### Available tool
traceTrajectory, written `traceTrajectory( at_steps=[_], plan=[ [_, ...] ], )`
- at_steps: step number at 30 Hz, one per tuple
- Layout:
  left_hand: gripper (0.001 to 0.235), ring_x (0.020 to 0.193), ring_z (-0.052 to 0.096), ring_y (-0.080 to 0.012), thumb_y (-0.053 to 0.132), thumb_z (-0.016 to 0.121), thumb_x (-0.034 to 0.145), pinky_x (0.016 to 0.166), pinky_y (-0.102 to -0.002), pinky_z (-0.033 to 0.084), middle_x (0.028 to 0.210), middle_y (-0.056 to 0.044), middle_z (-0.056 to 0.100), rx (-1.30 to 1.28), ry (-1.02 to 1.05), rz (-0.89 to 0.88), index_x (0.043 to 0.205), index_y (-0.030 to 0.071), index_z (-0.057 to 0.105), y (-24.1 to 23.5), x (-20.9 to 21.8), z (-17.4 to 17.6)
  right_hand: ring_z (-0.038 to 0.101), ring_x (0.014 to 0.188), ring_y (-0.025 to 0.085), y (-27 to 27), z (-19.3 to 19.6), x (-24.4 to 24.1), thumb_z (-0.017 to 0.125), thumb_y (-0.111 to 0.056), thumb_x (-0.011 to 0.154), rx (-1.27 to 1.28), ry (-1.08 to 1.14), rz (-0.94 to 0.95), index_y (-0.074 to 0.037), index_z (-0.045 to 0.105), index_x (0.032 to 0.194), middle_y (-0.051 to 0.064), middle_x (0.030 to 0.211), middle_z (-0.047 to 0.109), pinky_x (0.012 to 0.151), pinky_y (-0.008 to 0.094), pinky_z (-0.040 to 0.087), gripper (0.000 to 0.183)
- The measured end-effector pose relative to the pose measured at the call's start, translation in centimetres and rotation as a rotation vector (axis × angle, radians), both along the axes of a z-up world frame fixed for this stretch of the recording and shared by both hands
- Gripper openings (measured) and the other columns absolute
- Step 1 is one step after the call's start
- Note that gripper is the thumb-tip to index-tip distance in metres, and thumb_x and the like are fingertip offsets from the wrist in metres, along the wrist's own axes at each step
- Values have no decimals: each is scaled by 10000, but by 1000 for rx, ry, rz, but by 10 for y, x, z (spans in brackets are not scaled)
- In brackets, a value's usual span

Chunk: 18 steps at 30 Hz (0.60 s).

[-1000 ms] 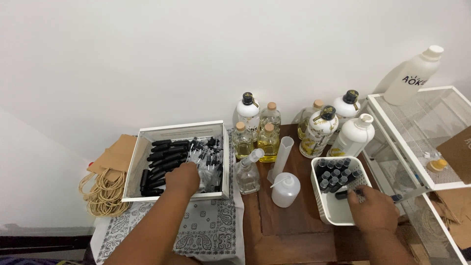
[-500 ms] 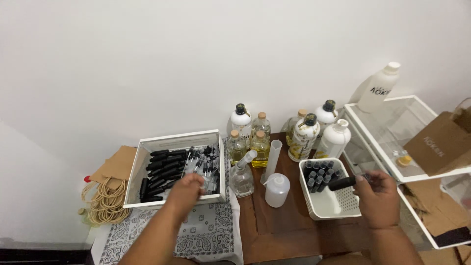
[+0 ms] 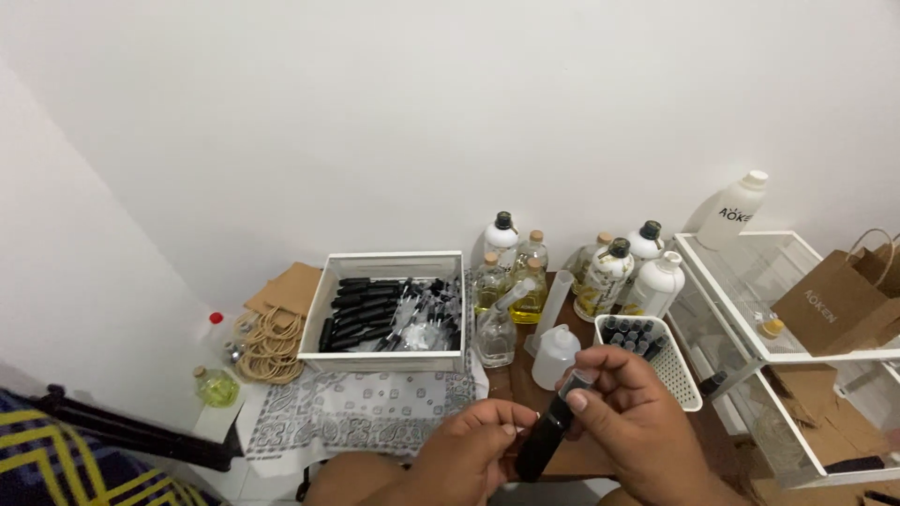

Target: Assembling small perfume spray bottles by attaching spray nozzles to the bottles.

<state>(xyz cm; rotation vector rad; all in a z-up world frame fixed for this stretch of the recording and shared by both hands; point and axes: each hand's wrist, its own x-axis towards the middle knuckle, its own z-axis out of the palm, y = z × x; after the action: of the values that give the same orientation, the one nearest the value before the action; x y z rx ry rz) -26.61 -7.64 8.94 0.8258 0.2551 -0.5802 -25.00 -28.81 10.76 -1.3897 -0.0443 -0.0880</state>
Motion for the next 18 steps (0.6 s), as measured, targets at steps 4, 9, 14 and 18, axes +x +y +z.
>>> traceTrajectory(
  at_steps=[4, 9, 14, 18],
  plan=[
    [345, 919, 661, -101, 145, 753, 845, 878, -278, 516, 1060, 3, 745, 446, -424, -176, 1178, 133, 663, 14, -35, 16, 598, 580, 304, 25, -9, -23, 726, 94, 853, -9, 90, -89, 45, 663, 1200, 194, 752, 579, 554, 406, 533, 356],
    [218, 724, 678, -286, 151, 610, 1044, 690, -340, 593, 837, -193, 653, 138, -62, -189, 1246, 72, 635, 19, -35, 16, 601, 685, 387, 51, 22, -38, 476, -119, 1021, 172, 121, -37, 76, 606, 1308, 291, 1055, 699, 589, 481, 507, 371],
    [280, 716, 592, -224, 167, 508, 973, 638, -391, 525, 1008, -111, 611, -260, 52, -6, 1189, 50, 642, 14, -47, 21, 604, 640, 350, 46, 12, -48, 666, 60, 896, 20, 247, -11, 120, 773, 1117, 269, 917, 745, 569, 491, 535, 253],
    [280, 678, 570, -229, 202, 433, 1010, 611, -381, 490, 818, -145, 559, -256, 56, 2, 1172, 46, 599, -6, -50, 6, 752, 748, 268, 35, -35, -55, 747, 34, 837, -68, -25, 16, 97, 810, 934, 186, 893, 745, 592, 400, 689, 131]
  ],
)
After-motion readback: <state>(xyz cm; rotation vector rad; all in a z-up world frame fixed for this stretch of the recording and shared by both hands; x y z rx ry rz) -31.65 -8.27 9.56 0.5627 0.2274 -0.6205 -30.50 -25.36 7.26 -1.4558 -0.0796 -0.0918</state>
